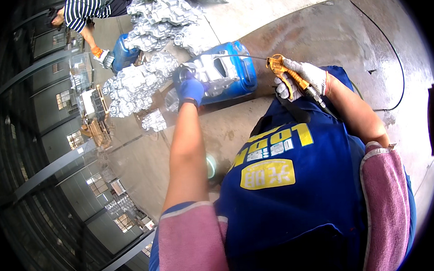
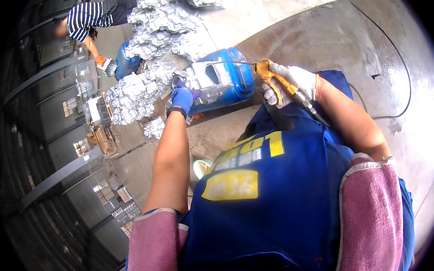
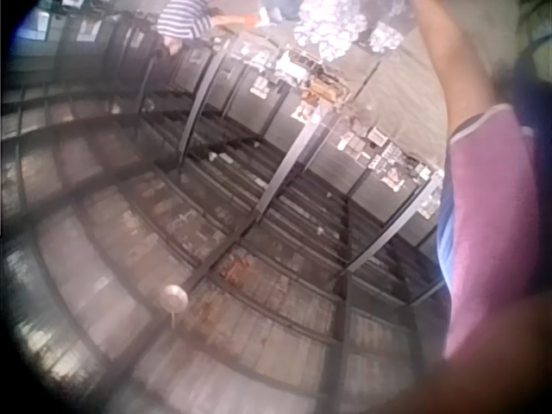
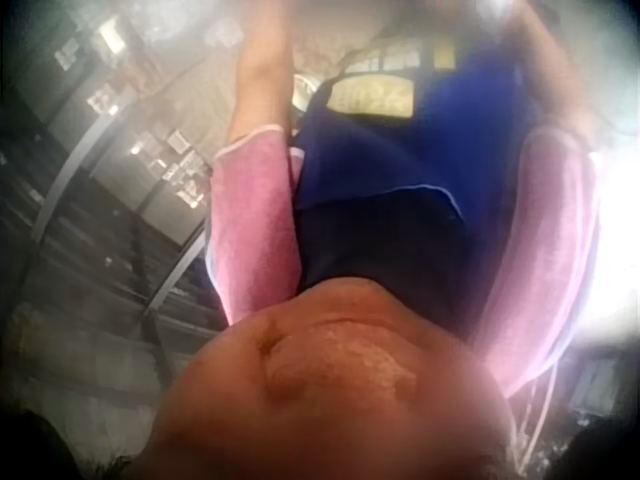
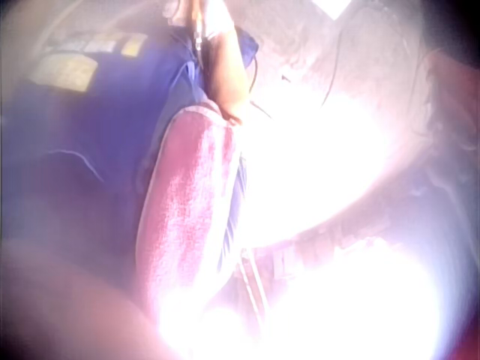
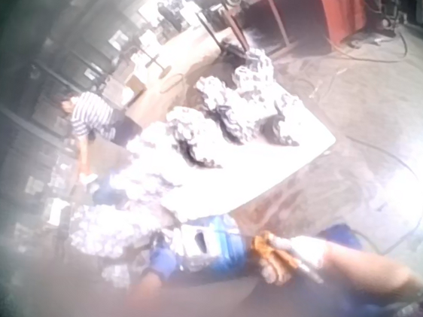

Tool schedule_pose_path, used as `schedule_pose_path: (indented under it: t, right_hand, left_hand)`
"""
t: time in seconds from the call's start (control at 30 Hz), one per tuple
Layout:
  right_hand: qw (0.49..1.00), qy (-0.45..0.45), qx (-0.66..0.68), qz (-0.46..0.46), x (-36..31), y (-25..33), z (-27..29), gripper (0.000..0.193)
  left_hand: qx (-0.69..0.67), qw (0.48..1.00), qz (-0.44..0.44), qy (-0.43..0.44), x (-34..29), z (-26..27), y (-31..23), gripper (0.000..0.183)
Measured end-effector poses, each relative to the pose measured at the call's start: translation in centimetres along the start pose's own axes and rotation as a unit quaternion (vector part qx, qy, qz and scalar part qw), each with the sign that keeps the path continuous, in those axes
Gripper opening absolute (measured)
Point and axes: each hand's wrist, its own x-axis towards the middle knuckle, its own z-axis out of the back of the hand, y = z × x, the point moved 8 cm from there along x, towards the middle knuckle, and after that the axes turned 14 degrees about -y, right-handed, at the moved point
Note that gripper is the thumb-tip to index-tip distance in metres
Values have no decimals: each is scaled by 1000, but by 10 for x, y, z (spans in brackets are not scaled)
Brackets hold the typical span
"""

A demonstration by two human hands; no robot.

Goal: The person uses an air-powered tool to clean or dry metal engine-related components placed on a blue barrel and a work surface, picking up and rotating the parts by hand while pointing the tool's nozzle into various crevices.

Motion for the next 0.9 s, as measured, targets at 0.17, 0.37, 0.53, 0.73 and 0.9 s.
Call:
schedule_pose_path:
  t: [0.17,0.37,0.53,0.73,0.9]
  right_hand:
    - [977,-152,-94,115,-7,26,26,48]
    - [961,-179,-175,119,-60,39,21,42]
    - [978,-156,-128,60,-45,15,66,44]
    - [983,-129,-129,9,-48,-4,47,52]
    - [989,-117,-89,-6,-40,-3,44,47]
  left_hand:
    - [-21,998,-49,-26,30,-24,16,83]
    - [-11,996,-60,-68,54,-28,19,69]
    - [-47,984,-121,-118,44,-16,9,63]
    - [-55,988,-94,-109,47,-18,14,62]
    - [-32,996,-55,-69,37,-11,1,67]
